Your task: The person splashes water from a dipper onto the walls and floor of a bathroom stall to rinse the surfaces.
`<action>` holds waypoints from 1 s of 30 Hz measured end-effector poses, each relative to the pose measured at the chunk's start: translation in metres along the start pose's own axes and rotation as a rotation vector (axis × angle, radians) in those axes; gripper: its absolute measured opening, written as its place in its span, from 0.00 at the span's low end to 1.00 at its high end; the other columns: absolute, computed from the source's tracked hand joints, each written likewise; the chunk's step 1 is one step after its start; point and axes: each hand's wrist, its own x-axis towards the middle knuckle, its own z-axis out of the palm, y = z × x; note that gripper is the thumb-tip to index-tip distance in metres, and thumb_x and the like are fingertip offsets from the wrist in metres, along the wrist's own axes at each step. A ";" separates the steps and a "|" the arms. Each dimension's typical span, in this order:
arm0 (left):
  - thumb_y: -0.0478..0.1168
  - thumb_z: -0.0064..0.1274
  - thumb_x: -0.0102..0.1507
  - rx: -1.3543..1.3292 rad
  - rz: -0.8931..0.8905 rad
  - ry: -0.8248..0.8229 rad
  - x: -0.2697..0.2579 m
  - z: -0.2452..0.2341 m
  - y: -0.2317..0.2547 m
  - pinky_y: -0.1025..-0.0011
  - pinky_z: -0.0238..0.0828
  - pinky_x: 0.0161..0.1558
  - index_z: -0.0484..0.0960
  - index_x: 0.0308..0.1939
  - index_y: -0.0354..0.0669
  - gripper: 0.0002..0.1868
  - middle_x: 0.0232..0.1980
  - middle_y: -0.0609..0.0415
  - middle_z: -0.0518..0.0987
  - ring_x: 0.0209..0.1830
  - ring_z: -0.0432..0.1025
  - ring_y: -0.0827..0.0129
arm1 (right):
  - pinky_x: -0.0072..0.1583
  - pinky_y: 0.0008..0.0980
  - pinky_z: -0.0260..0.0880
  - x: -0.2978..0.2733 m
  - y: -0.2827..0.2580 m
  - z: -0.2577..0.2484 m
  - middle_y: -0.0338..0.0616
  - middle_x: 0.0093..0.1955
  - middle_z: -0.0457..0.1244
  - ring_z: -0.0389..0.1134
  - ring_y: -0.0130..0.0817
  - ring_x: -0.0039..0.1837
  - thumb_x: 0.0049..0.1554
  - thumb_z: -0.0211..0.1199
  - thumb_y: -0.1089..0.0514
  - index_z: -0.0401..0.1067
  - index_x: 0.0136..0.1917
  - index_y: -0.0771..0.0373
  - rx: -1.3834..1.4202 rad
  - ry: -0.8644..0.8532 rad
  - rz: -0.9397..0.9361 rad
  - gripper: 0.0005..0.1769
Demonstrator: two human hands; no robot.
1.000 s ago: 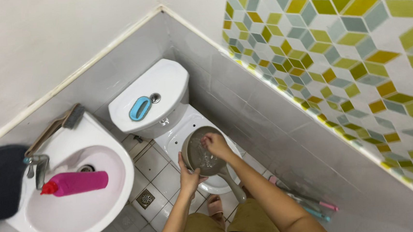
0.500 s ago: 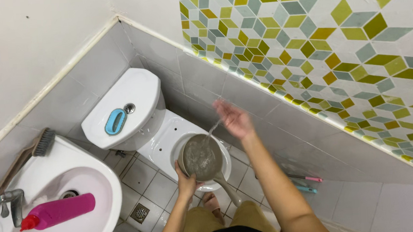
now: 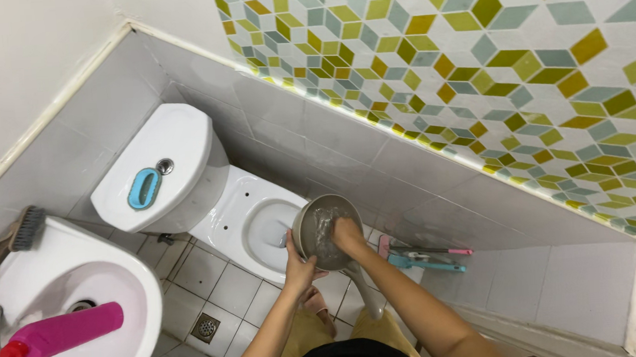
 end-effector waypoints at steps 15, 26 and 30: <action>0.24 0.36 0.65 -0.003 0.017 0.096 0.012 -0.001 -0.034 0.61 0.88 0.40 0.21 0.78 0.65 0.52 0.77 0.34 0.52 0.55 0.78 0.44 | 0.66 0.46 0.73 0.017 -0.012 -0.228 0.68 0.60 0.66 0.68 0.55 0.65 0.65 0.41 0.64 0.66 0.59 0.76 1.988 0.052 0.227 0.17; 0.23 0.37 0.64 0.075 -0.048 -0.028 -0.020 0.044 -0.024 0.57 0.87 0.40 0.24 0.77 0.73 0.53 0.80 0.40 0.47 0.54 0.78 0.39 | 0.54 0.44 0.76 -0.039 0.043 -0.013 0.60 0.47 0.70 0.73 0.51 0.50 0.59 0.56 0.62 0.78 0.49 0.69 0.043 0.102 -0.021 0.12; 0.25 0.38 0.66 0.170 -0.007 -0.074 -0.022 0.051 -0.035 0.60 0.88 0.39 0.24 0.77 0.75 0.52 0.79 0.39 0.50 0.56 0.77 0.46 | 0.53 0.42 0.80 -0.073 0.035 0.002 0.62 0.52 0.68 0.72 0.49 0.50 0.61 0.45 0.67 0.72 0.55 0.75 1.294 -0.433 0.727 0.16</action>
